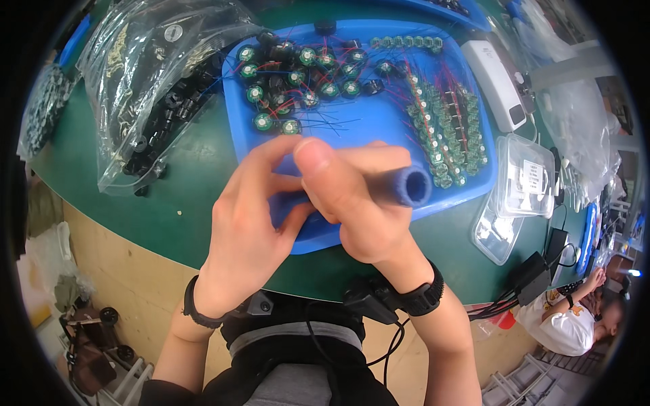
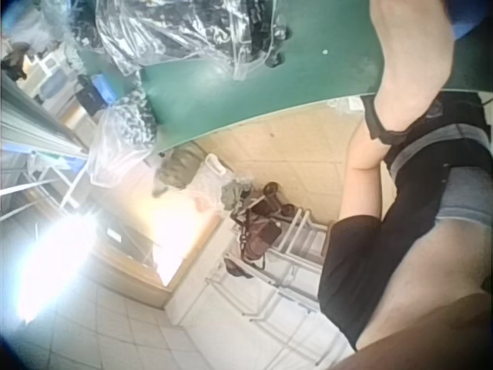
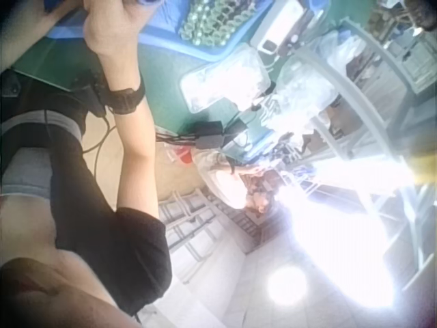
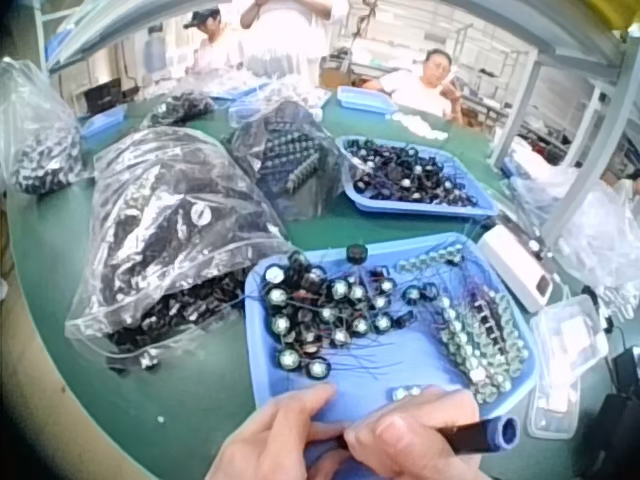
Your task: Assembling LED ring lights into black plastic housings at an industrial workbench.
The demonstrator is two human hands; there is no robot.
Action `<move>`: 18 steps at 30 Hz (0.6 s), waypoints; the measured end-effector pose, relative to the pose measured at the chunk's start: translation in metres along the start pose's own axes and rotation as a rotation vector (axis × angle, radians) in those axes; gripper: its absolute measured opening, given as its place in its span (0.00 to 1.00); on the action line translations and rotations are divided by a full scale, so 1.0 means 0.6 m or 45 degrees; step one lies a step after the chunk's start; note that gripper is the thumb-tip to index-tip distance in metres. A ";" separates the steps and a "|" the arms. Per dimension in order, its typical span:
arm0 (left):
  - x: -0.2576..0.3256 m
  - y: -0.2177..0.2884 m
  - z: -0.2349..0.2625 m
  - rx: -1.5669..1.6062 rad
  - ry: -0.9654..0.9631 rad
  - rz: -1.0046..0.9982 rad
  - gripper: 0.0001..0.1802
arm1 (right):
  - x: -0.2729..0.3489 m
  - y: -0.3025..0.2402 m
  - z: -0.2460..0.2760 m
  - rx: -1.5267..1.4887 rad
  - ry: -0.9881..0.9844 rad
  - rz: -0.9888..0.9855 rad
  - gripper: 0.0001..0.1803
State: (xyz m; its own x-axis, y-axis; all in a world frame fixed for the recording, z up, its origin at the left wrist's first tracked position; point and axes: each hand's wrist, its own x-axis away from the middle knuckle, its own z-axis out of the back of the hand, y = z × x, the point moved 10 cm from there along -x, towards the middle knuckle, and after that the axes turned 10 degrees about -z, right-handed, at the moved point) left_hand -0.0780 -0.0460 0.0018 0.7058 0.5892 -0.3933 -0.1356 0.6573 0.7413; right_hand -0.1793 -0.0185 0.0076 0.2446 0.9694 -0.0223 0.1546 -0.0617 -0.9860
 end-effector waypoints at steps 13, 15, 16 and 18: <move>-0.003 0.004 0.000 -0.004 0.030 -0.044 0.32 | -0.007 0.009 0.002 -0.159 -0.102 -0.021 0.17; -0.006 0.008 0.004 -0.065 0.047 -0.097 0.30 | -0.014 0.028 0.025 -0.520 -0.030 -0.112 0.15; -0.008 0.011 0.001 -0.070 0.027 -0.117 0.28 | -0.020 0.032 0.036 -0.738 0.009 -0.127 0.16; -0.008 0.014 0.001 -0.095 -0.012 -0.141 0.24 | -0.021 -0.017 0.075 -0.852 0.102 -0.007 0.18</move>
State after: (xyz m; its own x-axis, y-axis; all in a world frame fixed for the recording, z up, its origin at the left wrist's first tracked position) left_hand -0.0824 -0.0437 0.0102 0.7259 0.5066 -0.4652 -0.1073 0.7515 0.6509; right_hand -0.2271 -0.0191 0.0103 0.3084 0.9511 0.0203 0.7097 -0.2158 -0.6706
